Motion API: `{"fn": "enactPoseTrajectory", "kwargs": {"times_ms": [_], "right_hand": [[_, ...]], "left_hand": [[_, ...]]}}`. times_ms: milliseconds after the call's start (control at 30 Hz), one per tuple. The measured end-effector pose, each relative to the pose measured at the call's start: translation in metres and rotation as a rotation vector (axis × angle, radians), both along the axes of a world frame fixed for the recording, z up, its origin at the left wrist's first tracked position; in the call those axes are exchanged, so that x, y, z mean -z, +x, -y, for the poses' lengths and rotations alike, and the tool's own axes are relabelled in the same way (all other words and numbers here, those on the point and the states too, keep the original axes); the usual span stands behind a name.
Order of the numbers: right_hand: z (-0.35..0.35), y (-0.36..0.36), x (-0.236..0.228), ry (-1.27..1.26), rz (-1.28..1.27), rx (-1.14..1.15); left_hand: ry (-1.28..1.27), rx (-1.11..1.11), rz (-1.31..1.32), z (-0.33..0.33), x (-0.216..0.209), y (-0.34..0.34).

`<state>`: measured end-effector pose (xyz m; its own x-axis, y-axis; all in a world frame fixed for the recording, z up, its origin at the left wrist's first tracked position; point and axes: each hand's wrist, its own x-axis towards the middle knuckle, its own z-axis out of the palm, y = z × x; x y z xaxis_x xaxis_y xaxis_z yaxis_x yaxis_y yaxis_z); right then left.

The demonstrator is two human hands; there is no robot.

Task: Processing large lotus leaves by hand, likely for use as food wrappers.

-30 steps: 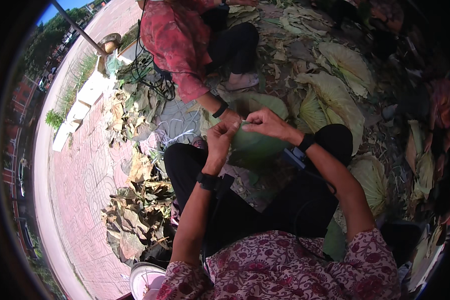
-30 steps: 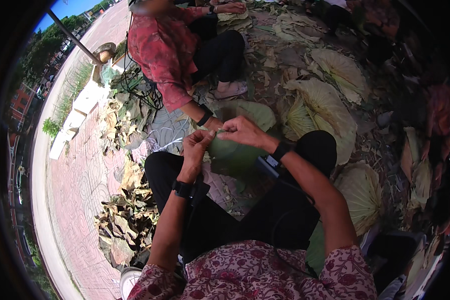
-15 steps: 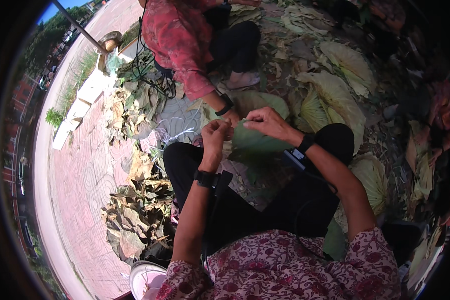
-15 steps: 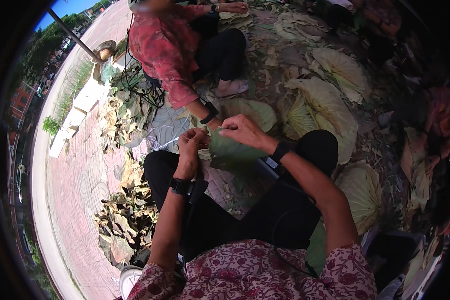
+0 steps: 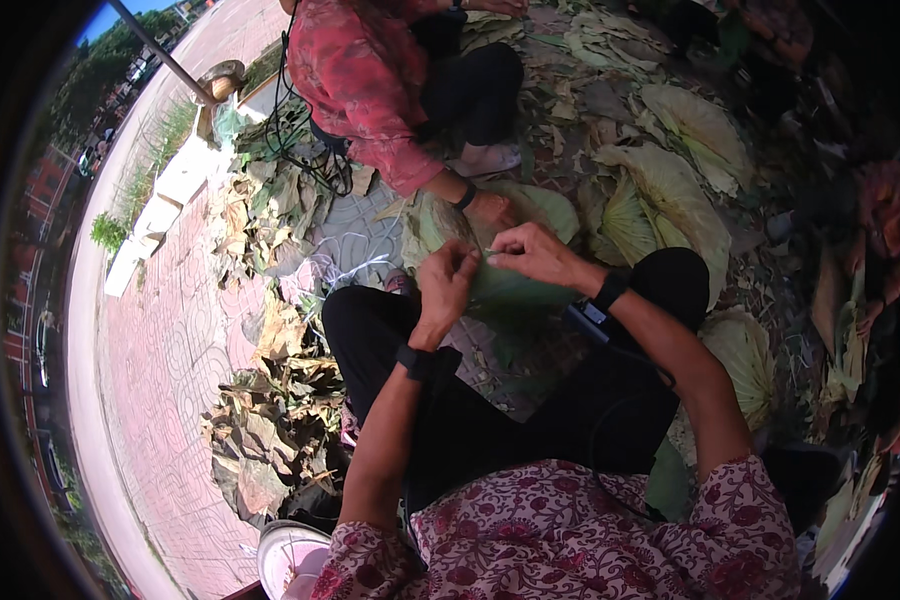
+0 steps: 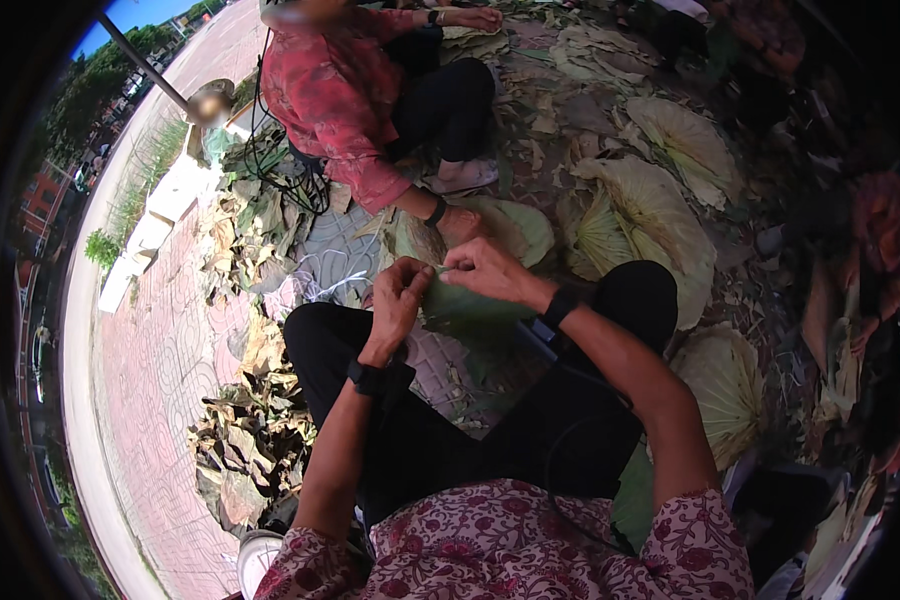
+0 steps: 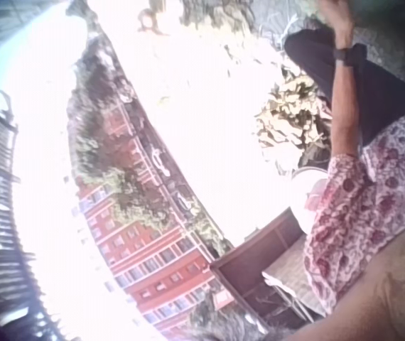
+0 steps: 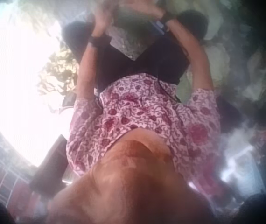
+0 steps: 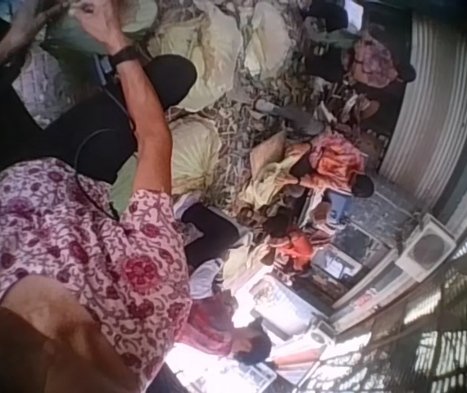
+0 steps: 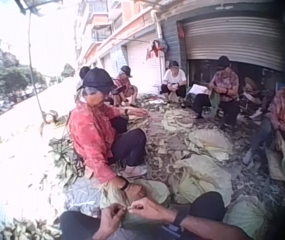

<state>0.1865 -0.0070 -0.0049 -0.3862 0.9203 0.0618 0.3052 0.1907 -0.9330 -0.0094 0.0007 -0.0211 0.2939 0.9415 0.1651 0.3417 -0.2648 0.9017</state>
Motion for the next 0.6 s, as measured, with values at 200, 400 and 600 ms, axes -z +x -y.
{"fn": "enactPoseTrajectory", "kwargs": {"times_ms": [200, 400, 600], "right_hand": [[-0.003, 0.001, 0.001, 0.012, 0.013, 0.011], [-0.007, 0.004, 0.005, -0.040, -0.022, 0.058], [-0.005, 0.003, 0.008, 0.034, 0.060, 0.040]], "left_hand": [[-0.203, -0.228, 0.209, -0.014, -0.002, -0.007], [-0.190, -0.001, 0.186, -0.005, 0.002, -0.003], [-0.142, 0.027, 0.076, -0.002, 0.009, -0.002]]}}
